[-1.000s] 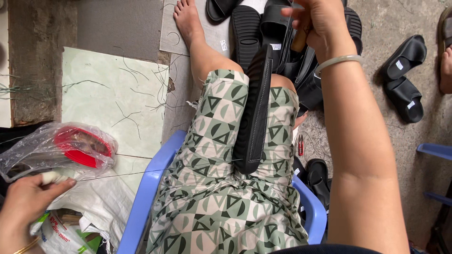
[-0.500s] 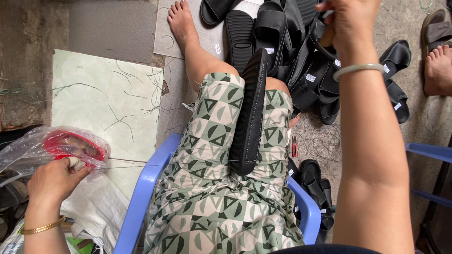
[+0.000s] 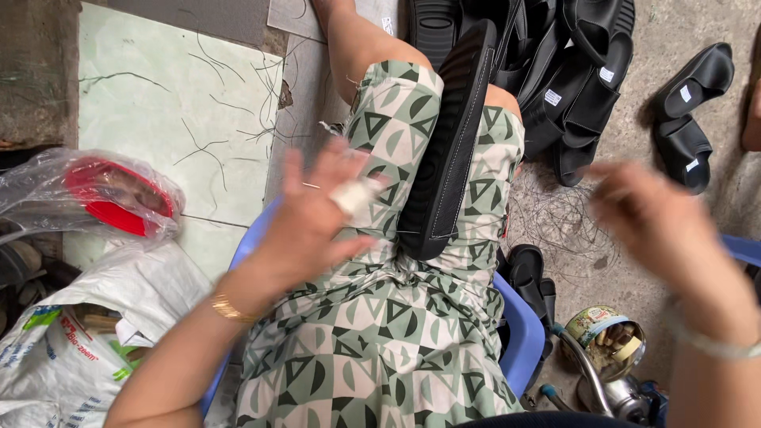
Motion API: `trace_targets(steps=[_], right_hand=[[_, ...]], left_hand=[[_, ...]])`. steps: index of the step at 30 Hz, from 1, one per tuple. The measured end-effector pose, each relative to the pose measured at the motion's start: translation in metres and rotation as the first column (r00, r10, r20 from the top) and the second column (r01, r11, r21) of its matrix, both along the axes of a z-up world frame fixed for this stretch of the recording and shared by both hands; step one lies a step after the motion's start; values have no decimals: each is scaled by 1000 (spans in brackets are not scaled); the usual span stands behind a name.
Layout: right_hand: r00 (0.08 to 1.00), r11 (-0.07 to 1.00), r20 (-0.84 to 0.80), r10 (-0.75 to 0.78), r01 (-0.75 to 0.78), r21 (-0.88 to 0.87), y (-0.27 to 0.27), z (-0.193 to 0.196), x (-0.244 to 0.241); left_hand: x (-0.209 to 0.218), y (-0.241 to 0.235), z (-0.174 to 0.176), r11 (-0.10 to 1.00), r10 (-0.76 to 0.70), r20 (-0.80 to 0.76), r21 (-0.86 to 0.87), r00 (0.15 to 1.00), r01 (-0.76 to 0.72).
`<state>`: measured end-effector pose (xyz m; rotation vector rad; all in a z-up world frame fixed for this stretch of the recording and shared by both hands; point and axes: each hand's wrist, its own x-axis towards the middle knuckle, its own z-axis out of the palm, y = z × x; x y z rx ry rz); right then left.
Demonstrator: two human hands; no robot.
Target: The person sits on a blue plastic chair and sews a black slipper held on their lap using a needle and thread. They repeatedly push the needle through the slipper's sole and pull the thread to stitch it.
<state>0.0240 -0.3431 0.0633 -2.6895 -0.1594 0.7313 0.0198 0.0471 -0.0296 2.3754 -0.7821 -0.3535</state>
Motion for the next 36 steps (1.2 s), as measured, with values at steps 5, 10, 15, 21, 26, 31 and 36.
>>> trace_targets(steps=[5, 10, 15, 21, 26, 31, 36], right_hand=[[918, 920, -77, 390, -392, -11, 88, 2, -31], [857, 821, -209, 471, -512, -253, 96, -10, -33], [858, 813, -258, 444, -507, -288, 95, -15, -33], [859, 833, -237, 455, -504, -228, 92, -19, -35], [879, 870, -267, 394, -451, -201, 94, -17, -34], [891, 878, -220, 398, -439, -192, 94, -18, -35], [888, 902, -258, 381, -418, -106, 93, -17, -31]], left_hand=[[-14, -52, -24, 990, -126, 106, 74, 986, 119], [-16, -58, -28, 996, -86, 126, 26, 988, 84], [-14, -57, -30, 996, -72, 158, -38, 985, 79], [-14, -57, -30, 996, -85, 158, 43, 984, 79], [-15, -57, -31, 997, -81, 150, 26, 985, 78], [-13, -55, -30, 996, -89, 159, 21, 983, 87], [-10, -53, -28, 993, -118, 124, 10, 985, 118]])
